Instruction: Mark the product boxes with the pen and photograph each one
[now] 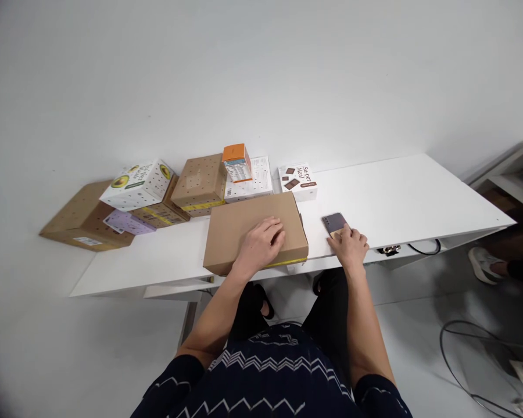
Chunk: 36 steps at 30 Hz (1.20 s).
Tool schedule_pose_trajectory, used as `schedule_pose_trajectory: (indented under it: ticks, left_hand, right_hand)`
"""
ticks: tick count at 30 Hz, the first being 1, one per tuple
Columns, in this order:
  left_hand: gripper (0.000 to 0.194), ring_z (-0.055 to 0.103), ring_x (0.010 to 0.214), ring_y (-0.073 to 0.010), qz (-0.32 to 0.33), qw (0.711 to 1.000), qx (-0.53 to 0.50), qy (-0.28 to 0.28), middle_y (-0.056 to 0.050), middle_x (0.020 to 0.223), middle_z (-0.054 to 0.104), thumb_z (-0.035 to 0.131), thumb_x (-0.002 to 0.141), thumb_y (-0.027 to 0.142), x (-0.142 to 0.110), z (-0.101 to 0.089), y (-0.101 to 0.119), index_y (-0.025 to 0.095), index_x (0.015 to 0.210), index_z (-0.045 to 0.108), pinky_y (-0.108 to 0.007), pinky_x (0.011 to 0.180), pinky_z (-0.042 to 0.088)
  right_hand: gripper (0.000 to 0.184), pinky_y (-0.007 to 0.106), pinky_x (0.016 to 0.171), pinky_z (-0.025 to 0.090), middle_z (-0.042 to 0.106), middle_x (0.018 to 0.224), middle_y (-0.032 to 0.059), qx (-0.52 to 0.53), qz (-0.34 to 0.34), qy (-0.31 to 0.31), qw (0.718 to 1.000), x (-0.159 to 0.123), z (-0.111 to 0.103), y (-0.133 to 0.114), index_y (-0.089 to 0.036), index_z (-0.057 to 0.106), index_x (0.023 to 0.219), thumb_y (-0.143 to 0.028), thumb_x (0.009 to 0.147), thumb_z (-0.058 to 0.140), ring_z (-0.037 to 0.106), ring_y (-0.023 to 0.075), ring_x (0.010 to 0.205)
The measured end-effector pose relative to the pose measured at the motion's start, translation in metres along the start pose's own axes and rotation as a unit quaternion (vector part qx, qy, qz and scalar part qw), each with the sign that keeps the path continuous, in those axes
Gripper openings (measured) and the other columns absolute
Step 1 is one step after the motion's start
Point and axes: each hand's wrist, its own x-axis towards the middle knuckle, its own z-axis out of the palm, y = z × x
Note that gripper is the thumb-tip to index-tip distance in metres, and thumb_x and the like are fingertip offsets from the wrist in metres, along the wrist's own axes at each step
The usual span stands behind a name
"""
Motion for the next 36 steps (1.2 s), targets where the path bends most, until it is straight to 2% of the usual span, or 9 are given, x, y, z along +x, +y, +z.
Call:
schedule_pose_trajectory:
  ticks: [7, 11, 13, 15, 18, 21, 25, 31, 36]
  left_hand:
    - [0.019, 0.062, 0.112, -0.0209, -0.008, 1.0, -0.006, -0.013, -0.009, 0.112, 0.069, 0.048, 0.091, 0.021, 0.0, 0.0, 0.001, 0.016, 0.101, 0.064, -0.039, 0.101, 0.05]
    - [0.019, 0.062, 0.112, -0.0202, -0.007, 1.0, -0.002, -0.016, -0.009, 0.111, 0.069, 0.049, 0.091, 0.02, 0.0, -0.002, 0.002, 0.015, 0.101, 0.064, -0.037, 0.103, 0.049]
    - [0.019, 0.061, 0.112, -0.0202, -0.01, 1.0, -0.001, -0.019, -0.01, 0.111, 0.069, 0.049, 0.09, 0.019, 0.0, -0.003, 0.003, 0.015, 0.101, 0.064, -0.037, 0.102, 0.049]
    - [0.018, 0.061, 0.112, -0.0202, -0.011, 1.0, 0.003, -0.02, -0.01, 0.111, 0.068, 0.049, 0.09, 0.019, 0.0, -0.004, 0.003, 0.015, 0.1, 0.064, -0.036, 0.101, 0.05]
    - [0.017, 0.061, 0.112, -0.0202, -0.007, 1.0, 0.008, -0.017, -0.01, 0.11, 0.068, 0.048, 0.091, 0.019, -0.001, -0.003, 0.004, 0.015, 0.098, 0.063, -0.035, 0.099, 0.051]
    - [0.017, 0.061, 0.112, -0.0203, -0.009, 1.0, 0.006, -0.021, -0.01, 0.111, 0.068, 0.048, 0.091, 0.019, -0.001, -0.002, 0.005, 0.015, 0.099, 0.063, -0.036, 0.1, 0.05]
    - [0.018, 0.059, 0.114, -0.0216, -0.021, 0.999, -0.015, -0.048, -0.011, 0.116, 0.065, 0.047, 0.092, 0.021, 0.001, -0.007, 0.006, 0.016, 0.102, 0.061, -0.039, 0.101, 0.049]
    - [0.018, 0.064, 0.095, -0.0176, -0.008, 0.984, -0.127, -0.125, -0.003, 0.095, 0.068, 0.056, 0.075, 0.005, 0.01, -0.04, -0.018, 0.021, 0.081, 0.061, -0.031, 0.089, 0.055]
    - [0.022, 0.061, 0.103, -0.0219, -0.043, 0.992, -0.083, -0.085, -0.007, 0.097, 0.068, 0.056, 0.069, 0.003, 0.008, -0.042, -0.037, 0.019, 0.082, 0.063, -0.038, 0.094, 0.052]
  right_hand:
    - [0.063, 0.059, 0.087, 0.039, 0.058, 0.121, 0.0243, 0.051, 0.014, 0.051, 0.997, 0.0, 0.0, -0.007, -0.016, 0.055, 0.132, -0.051, 0.079, 0.056, 0.05, 0.0404, 0.11]
    - [0.072, 0.053, 0.088, 0.044, 0.065, 0.109, 0.0184, 0.232, 0.079, 0.047, 0.968, -0.005, -0.008, 0.002, -0.016, 0.057, 0.129, -0.055, 0.069, 0.065, 0.058, 0.0339, 0.101]
    - [0.076, 0.044, 0.081, 0.05, 0.067, 0.101, 0.0124, 0.402, 0.123, 0.023, 0.907, -0.01, -0.018, 0.003, -0.016, 0.056, 0.129, -0.055, 0.065, 0.068, 0.063, 0.0265, 0.089]
    - [0.071, 0.037, 0.07, 0.054, 0.067, 0.097, 0.0088, 0.572, 0.134, -0.013, 0.809, -0.018, -0.035, -0.001, -0.017, 0.058, 0.126, -0.058, 0.068, 0.063, 0.064, 0.0217, 0.079]
    - [0.064, 0.039, 0.066, 0.055, 0.067, 0.103, 0.0107, 0.734, 0.054, -0.075, 0.673, -0.036, -0.071, -0.019, -0.02, 0.058, 0.123, -0.064, 0.08, 0.04, 0.066, 0.0234, 0.082]
    - [0.069, 0.05, 0.076, 0.054, 0.064, 0.118, 0.015, 0.768, -0.049, -0.151, 0.621, -0.057, -0.103, -0.047, -0.024, 0.053, 0.131, -0.067, 0.085, 0.025, 0.065, 0.029, 0.096]
    - [0.068, 0.056, 0.077, 0.052, 0.065, 0.117, 0.0155, 0.779, -0.058, -0.28, 0.559, -0.07, -0.121, -0.087, -0.024, 0.058, 0.123, -0.07, 0.084, 0.025, 0.064, 0.0309, 0.096]
    - [0.058, 0.053, 0.077, 0.055, 0.071, 0.103, 0.0118, 0.786, -0.027, -0.46, 0.412, -0.064, -0.107, -0.134, -0.02, 0.061, 0.111, -0.065, 0.084, 0.036, 0.066, 0.0295, 0.097]
    - [0.058, 0.049, 0.079, 0.057, 0.07, 0.11, 0.014, 0.794, -0.019, -0.494, 0.355, -0.062, -0.09, -0.149, -0.016, 0.058, 0.119, -0.06, 0.084, 0.041, 0.067, 0.028, 0.097]
